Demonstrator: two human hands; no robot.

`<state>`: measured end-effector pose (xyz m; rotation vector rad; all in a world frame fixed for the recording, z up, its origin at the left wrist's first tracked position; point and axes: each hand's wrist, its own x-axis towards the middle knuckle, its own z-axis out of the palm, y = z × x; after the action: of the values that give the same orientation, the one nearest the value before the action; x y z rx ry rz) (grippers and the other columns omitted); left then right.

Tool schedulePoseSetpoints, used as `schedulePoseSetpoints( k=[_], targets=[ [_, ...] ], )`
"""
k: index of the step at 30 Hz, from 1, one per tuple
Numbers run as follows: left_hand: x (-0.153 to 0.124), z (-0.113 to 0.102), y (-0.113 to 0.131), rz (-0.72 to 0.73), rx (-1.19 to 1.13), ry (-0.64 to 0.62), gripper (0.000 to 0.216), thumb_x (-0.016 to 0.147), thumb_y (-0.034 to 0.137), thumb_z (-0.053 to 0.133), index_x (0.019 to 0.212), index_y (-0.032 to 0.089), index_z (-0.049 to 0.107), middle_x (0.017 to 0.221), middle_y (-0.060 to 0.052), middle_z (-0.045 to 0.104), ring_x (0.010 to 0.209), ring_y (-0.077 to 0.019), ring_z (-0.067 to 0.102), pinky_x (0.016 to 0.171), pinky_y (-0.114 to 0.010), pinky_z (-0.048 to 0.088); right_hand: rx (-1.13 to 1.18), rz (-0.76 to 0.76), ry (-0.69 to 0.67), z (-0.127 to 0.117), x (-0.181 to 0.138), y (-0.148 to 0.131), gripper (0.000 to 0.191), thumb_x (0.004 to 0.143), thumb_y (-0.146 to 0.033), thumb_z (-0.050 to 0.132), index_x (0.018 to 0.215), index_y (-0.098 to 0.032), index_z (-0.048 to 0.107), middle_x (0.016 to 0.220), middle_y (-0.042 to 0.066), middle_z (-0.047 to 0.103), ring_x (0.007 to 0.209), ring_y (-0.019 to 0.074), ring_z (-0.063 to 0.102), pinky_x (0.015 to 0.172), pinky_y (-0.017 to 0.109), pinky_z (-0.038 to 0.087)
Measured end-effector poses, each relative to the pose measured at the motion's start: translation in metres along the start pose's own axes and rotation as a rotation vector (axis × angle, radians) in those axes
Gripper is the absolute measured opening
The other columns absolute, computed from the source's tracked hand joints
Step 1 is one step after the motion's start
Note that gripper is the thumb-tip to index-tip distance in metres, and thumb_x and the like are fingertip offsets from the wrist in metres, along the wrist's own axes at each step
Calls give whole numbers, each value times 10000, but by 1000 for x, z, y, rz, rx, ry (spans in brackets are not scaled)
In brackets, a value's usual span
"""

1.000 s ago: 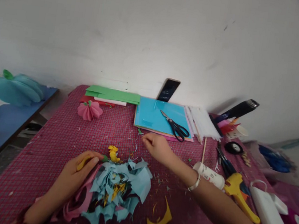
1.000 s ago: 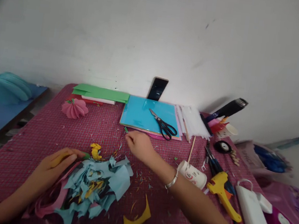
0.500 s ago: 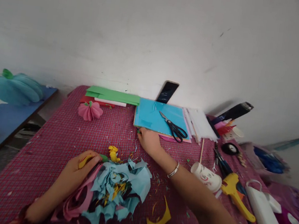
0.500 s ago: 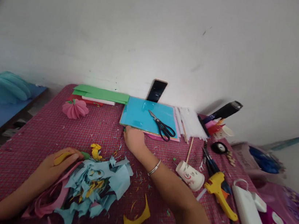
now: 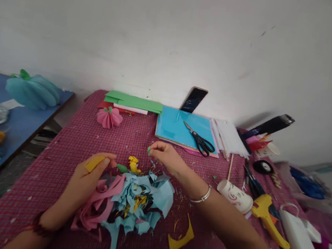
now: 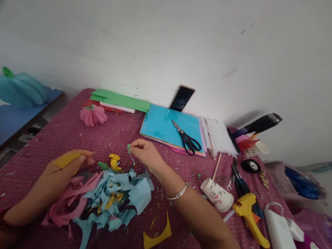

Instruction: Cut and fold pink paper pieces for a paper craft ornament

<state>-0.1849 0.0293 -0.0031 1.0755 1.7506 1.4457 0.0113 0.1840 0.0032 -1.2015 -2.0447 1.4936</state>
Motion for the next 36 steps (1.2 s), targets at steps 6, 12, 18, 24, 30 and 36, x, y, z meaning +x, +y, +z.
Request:
schedulePoseSetpoints(
  k=[6, 12, 18, 24, 30, 36],
  targets=[
    [-5, 13, 7, -37, 24, -77, 206, 750, 358, 652, 896, 225, 712, 825, -22, 717, 738, -187, 650, 685, -265, 515, 145, -19, -196, 36, -14, -24, 53, 776, -209, 585, 741, -172, 573, 548, -73, 492, 465, 59, 397, 459, 182, 317],
    [-8, 14, 3, 35, 24, -45, 103, 743, 314, 680, 725, 214, 662, 698, 9, 657, 679, -150, 602, 644, -228, 472, 78, -123, -280, 59, -19, -31, 48, 770, -150, 597, 726, -169, 601, 607, -55, 545, 533, 73, 467, 498, 194, 353],
    [-1, 10, 6, -166, -310, 42, 150, 758, 336, 687, 715, 200, 638, 648, 14, 620, 600, -129, 562, 575, -219, 459, -509, -396, 164, 7, -4, -16, 298, 852, -180, 551, 1139, -158, 627, 1045, 91, 668, 962, 198, 598, 858, 330, 466],
    [3, 16, -1, -346, -626, 18, 239, 669, 334, 793, 716, 177, 620, 671, 7, 633, 581, -119, 566, 551, -216, 481, -1008, -266, 350, -44, 29, 26, 604, 829, -180, 588, 1418, -156, 463, 1433, 185, 457, 1241, 355, 442, 988, 491, 390],
    [3, 16, -2, -376, -618, 38, 243, 644, 310, 810, 718, 189, 612, 605, 26, 601, 535, -111, 546, 512, -203, 461, -901, -279, 360, -64, 41, 36, 450, 874, -161, 525, 1324, -154, 545, 1290, 142, 597, 1152, 268, 532, 990, 379, 397],
    [5, 15, 0, -381, -594, 26, 187, 655, 268, 788, 665, 198, 615, 581, 22, 559, 530, -117, 523, 486, -207, 462, -688, -228, 484, -95, 54, 37, 348, 918, -304, 474, 1192, -124, 590, 962, 84, 693, 835, 218, 615, 794, 336, 467]
  ],
)
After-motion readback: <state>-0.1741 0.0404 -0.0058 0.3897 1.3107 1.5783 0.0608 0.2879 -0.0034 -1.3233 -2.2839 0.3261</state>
